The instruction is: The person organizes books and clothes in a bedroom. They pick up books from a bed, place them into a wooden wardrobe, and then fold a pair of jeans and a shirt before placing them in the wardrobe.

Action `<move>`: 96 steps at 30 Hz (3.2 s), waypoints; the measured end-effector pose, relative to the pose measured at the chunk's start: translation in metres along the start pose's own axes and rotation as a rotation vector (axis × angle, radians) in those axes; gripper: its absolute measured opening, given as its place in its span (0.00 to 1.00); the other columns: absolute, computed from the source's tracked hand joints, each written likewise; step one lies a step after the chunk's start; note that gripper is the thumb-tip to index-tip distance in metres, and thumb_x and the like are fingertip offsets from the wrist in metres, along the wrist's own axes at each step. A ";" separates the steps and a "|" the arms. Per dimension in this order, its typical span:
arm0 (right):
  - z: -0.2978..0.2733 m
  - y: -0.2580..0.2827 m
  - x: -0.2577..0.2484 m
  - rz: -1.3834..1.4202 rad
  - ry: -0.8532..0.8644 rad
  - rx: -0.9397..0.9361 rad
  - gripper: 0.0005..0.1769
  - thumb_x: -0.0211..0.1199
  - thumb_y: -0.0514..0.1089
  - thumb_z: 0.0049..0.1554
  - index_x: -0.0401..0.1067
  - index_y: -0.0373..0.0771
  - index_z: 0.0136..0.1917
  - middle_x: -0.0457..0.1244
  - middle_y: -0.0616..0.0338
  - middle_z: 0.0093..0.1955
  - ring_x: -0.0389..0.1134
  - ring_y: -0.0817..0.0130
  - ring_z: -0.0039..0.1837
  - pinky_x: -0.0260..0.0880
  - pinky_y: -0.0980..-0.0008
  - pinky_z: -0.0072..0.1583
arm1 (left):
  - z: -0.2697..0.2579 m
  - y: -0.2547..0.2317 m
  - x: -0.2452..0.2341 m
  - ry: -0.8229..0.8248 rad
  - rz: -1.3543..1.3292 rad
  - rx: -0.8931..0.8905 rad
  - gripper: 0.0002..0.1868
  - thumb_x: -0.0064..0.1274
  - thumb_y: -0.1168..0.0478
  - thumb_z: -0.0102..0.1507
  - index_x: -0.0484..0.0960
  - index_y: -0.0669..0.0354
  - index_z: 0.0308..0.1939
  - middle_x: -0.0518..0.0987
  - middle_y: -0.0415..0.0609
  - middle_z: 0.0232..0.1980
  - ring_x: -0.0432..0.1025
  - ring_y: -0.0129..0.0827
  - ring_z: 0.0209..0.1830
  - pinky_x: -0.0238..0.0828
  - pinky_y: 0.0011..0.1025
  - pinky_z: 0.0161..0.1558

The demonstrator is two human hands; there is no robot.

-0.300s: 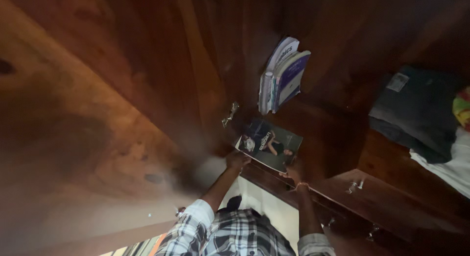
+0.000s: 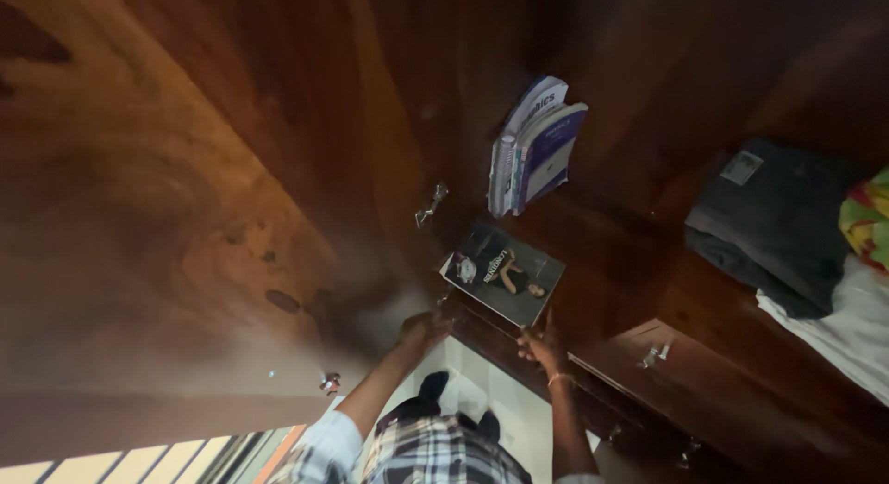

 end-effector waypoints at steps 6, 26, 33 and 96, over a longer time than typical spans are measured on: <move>-0.047 -0.024 -0.003 0.195 -0.108 -0.108 0.56 0.69 0.45 0.55 0.37 0.47 0.84 0.71 0.46 0.48 0.73 0.66 0.38 0.72 0.73 0.38 | -0.059 0.013 -0.012 0.128 -0.169 -0.083 0.21 0.42 0.52 0.69 0.69 0.59 0.62 0.76 0.69 0.65 0.73 0.56 0.63 0.70 0.45 0.67; -0.484 -0.016 0.032 0.982 -0.576 -0.835 0.41 0.52 0.61 0.64 0.52 0.29 0.77 0.56 0.32 0.76 0.56 0.42 0.78 0.59 0.45 0.73 | -0.324 -0.044 0.119 1.114 -0.231 -0.302 0.41 0.42 0.41 0.70 0.56 0.68 0.77 0.51 0.80 0.79 0.47 0.68 0.81 0.43 0.57 0.78; -0.675 -0.096 0.116 1.022 -1.019 -0.846 0.42 0.50 0.66 0.65 0.54 0.29 0.77 0.56 0.33 0.77 0.56 0.40 0.79 0.57 0.42 0.75 | -0.432 0.037 0.094 1.292 -0.064 -0.680 0.40 0.40 0.41 0.71 0.55 0.66 0.77 0.50 0.78 0.80 0.46 0.69 0.81 0.40 0.58 0.79; -1.533 -0.882 0.467 1.588 -2.157 -0.120 0.24 0.59 0.41 0.60 0.67 0.37 0.69 0.67 0.54 0.65 0.70 0.63 0.65 0.69 0.64 0.59 | -1.233 0.893 -0.361 1.715 1.490 -1.255 0.36 0.49 0.50 0.67 0.59 0.58 0.77 0.71 0.57 0.73 0.69 0.43 0.70 0.64 0.44 0.69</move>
Point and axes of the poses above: each hand's wrist, its own z-axis towards the middle knuckle, its own x-axis out of the palm, y = z × x, the point moved 10 cm from there along z, towards the middle knuckle
